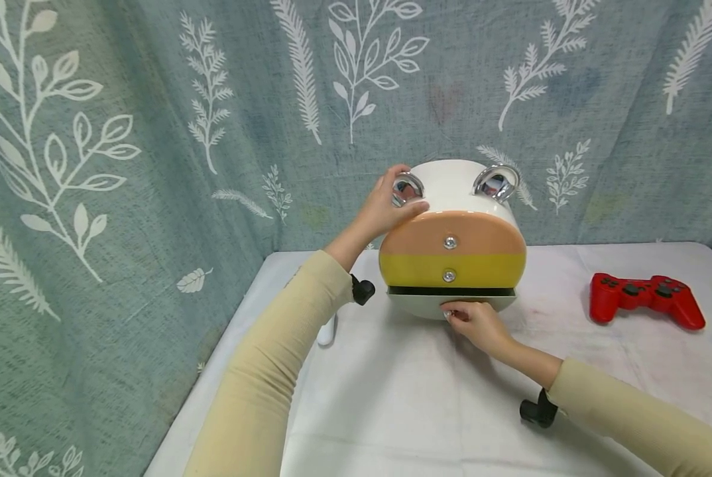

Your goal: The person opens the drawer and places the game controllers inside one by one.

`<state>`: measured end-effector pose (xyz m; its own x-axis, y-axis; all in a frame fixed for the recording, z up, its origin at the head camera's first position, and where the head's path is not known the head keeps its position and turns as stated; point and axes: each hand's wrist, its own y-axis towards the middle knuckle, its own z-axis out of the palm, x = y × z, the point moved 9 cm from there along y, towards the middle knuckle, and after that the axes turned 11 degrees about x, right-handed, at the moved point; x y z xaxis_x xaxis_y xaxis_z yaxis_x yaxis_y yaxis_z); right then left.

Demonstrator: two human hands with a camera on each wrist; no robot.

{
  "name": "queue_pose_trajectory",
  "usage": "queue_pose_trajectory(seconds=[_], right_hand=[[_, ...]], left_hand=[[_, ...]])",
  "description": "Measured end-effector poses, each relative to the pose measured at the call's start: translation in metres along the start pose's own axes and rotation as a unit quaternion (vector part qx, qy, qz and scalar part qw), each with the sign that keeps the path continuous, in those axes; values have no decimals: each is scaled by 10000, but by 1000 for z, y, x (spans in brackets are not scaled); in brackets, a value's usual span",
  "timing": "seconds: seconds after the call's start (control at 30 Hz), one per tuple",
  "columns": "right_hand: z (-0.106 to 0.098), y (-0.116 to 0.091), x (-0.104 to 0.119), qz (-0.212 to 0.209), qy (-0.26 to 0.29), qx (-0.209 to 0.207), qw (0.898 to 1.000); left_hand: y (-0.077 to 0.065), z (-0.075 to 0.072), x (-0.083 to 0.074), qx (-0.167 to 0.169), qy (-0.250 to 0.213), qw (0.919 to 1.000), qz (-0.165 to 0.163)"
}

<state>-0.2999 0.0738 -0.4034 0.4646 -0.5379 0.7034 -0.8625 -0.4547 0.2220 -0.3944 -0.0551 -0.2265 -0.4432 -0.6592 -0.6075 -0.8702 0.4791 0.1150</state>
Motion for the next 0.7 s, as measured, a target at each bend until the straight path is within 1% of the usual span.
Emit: queue_pose_trajectory(seconds=[0.17,0.47,0.7], right_hand=[[0,2,-2,-9,73,-8,10000],[-2,8,-4,0,-56,-288,9996],[-4,9,-8,21,-79,-343,9994]], left_hand=[[1,0,0,-19,-49,10000,24],[3,1,-1,5,-32,10000,86],[3,2,0,38,16,10000,15]])
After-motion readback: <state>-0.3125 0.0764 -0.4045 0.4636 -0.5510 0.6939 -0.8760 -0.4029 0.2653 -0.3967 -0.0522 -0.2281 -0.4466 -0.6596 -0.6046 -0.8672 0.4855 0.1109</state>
